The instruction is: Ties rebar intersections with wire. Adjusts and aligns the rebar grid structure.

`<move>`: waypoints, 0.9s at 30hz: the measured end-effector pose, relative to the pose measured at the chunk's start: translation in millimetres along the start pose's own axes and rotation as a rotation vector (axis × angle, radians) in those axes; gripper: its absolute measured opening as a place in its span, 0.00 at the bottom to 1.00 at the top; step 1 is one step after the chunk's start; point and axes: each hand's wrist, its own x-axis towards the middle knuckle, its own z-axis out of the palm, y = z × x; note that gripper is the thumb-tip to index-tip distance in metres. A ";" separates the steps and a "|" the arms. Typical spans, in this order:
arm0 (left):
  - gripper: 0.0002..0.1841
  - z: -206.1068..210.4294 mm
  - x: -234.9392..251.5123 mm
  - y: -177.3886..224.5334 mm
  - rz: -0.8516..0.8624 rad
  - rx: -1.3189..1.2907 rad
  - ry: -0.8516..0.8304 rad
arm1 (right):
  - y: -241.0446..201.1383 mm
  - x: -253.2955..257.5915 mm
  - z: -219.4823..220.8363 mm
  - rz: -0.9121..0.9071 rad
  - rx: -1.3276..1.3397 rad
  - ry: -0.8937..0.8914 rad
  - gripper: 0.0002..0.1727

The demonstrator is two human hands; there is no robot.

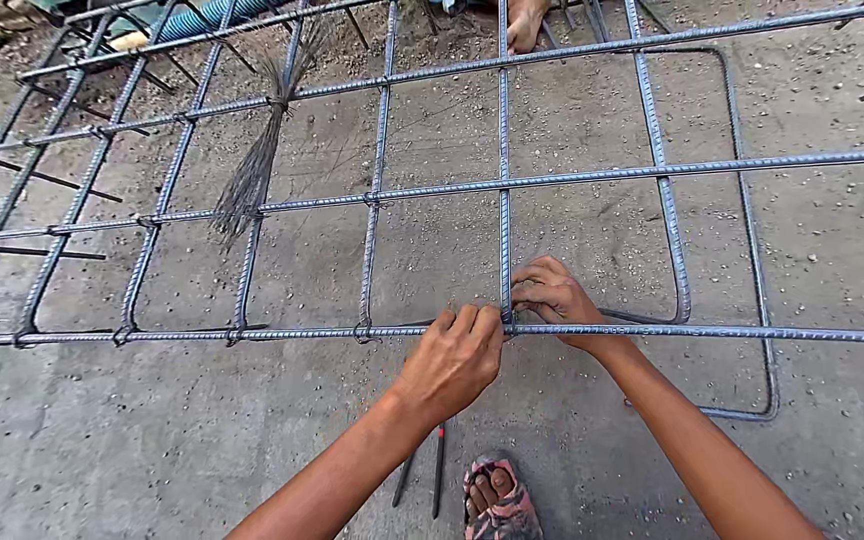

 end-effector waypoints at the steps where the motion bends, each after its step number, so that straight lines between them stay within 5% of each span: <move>1: 0.18 1.3 -1.2 1.9 -0.036 -0.018 0.009 | 0.8 3.8 1.2 -0.003 0.041 0.000 0.09; 5: 0.18 4.3 -3.1 6.8 -0.127 -0.041 0.056 | 9.5 19.6 4.0 0.044 0.277 -0.035 0.09; 8: 0.17 6.0 -4.0 7.2 -0.144 -0.049 0.085 | 9.1 26.9 8.9 0.289 0.670 -0.093 0.04; 11: 0.17 5.8 -5.1 6.5 -0.154 -0.054 0.109 | 5.4 36.3 15.8 0.501 0.911 -0.095 0.15; 20: 0.18 9.5 -7.7 7.9 -0.292 -0.104 0.168 | -12.1 27.7 6.4 0.359 0.718 -0.039 0.07; 27: 0.18 -2.2 -7.9 -6.3 -0.232 -0.369 -0.058 | -29.3 9.9 20.6 0.463 0.804 -0.056 0.11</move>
